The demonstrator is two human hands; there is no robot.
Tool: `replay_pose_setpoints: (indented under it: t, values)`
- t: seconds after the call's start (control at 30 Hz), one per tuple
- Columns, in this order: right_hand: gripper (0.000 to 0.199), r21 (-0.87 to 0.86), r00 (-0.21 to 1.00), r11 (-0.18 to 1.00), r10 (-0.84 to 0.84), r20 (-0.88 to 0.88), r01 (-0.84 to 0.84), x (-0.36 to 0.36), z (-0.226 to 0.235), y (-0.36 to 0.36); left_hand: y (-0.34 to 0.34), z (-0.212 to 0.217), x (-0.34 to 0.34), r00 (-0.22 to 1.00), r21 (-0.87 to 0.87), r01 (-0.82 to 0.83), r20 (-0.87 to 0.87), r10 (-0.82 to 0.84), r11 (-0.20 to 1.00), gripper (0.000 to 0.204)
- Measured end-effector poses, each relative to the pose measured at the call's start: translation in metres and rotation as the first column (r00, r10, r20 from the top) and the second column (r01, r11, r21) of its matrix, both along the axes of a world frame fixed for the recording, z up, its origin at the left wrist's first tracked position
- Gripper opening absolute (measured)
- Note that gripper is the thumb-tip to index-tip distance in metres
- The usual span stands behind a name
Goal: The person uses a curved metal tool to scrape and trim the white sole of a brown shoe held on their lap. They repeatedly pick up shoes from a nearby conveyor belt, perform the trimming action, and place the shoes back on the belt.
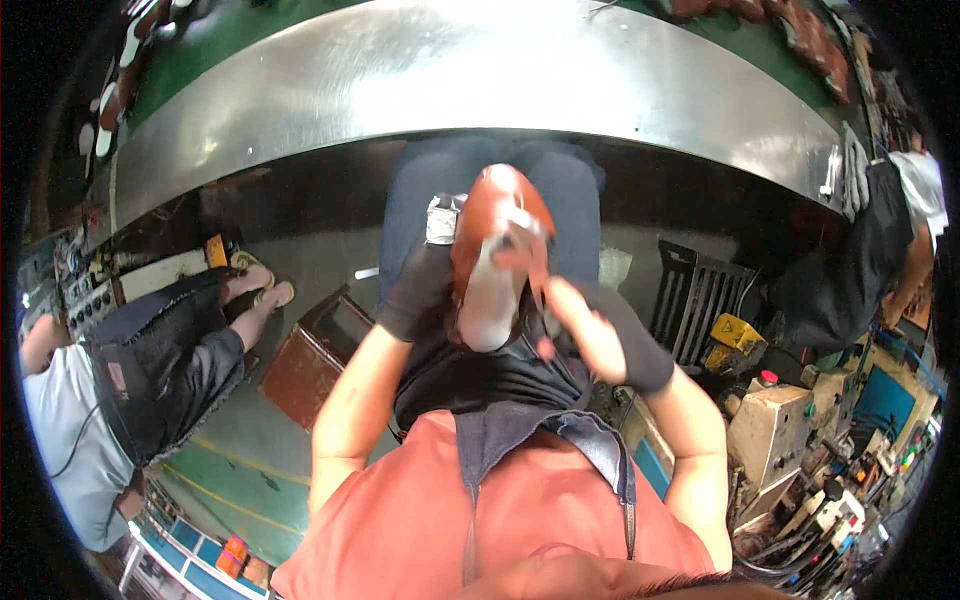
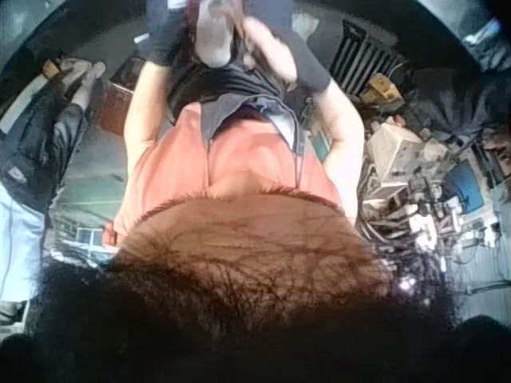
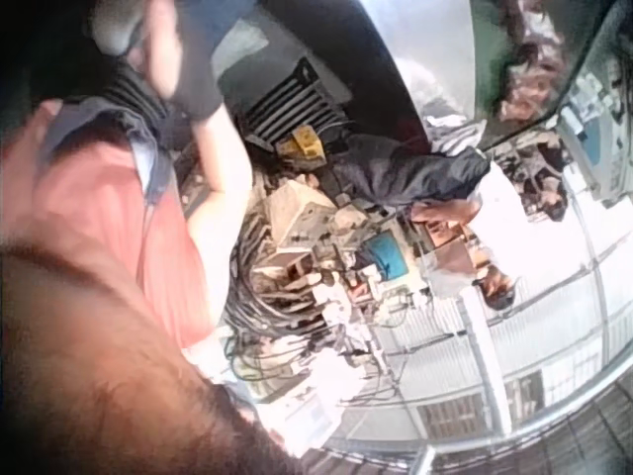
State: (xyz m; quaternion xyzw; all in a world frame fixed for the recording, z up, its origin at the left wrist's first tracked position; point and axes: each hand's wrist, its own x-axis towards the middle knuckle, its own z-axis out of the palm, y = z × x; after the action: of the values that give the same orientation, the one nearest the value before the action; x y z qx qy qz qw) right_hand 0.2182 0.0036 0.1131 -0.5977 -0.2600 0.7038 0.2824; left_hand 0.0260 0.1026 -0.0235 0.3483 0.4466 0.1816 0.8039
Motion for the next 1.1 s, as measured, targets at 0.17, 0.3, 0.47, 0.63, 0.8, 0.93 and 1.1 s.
replay_pose_setpoints:
  t: [0.17,0.3,0.47,0.63,0.8,0.93,1.1]
  values:
    - [0.051,-0.129,0.993,0.992,-0.032,-0.111,0.017,0.028,-0.087,0.028,-0.019,-0.011,0.014,0.846,0.575,0.298,-0.529,0.068,0.762,0.062]
    - [0.05,-0.029,0.995,0.995,0.1,-0.007,-0.1,0.03,-0.055,0.027,-0.043,-0.026,-0.001,0.971,0.529,-0.031,-0.187,0.152,0.848,0.076]
    - [0.05,0.057,0.463,0.676,0.438,0.771,-0.735,0.04,-0.051,0.025,-0.079,-0.036,0.013,0.956,0.703,0.149,-0.282,0.081,0.696,0.09]
    - [0.051,0.168,0.319,0.617,0.142,0.937,-0.768,0.037,-0.101,0.013,-0.066,-0.041,0.011,0.909,0.725,0.275,-0.411,0.076,0.632,0.088]
    - [0.044,0.179,0.378,0.578,0.244,0.893,-0.796,0.041,-0.1,0.022,-0.035,-0.035,0.015,0.978,0.126,-0.16,0.158,0.139,0.979,0.064]
    - [0.052,-0.207,0.894,0.871,0.443,-0.065,-0.446,0.062,-0.061,0.028,-0.044,-0.041,0.025,0.947,0.595,0.105,-0.305,0.103,0.797,0.051]
    - [0.043,-0.009,0.21,0.431,0.457,0.865,-0.902,0.043,0.004,0.07,-0.018,-0.049,0.021,0.863,0.635,0.28,-0.495,0.101,0.72,0.058]
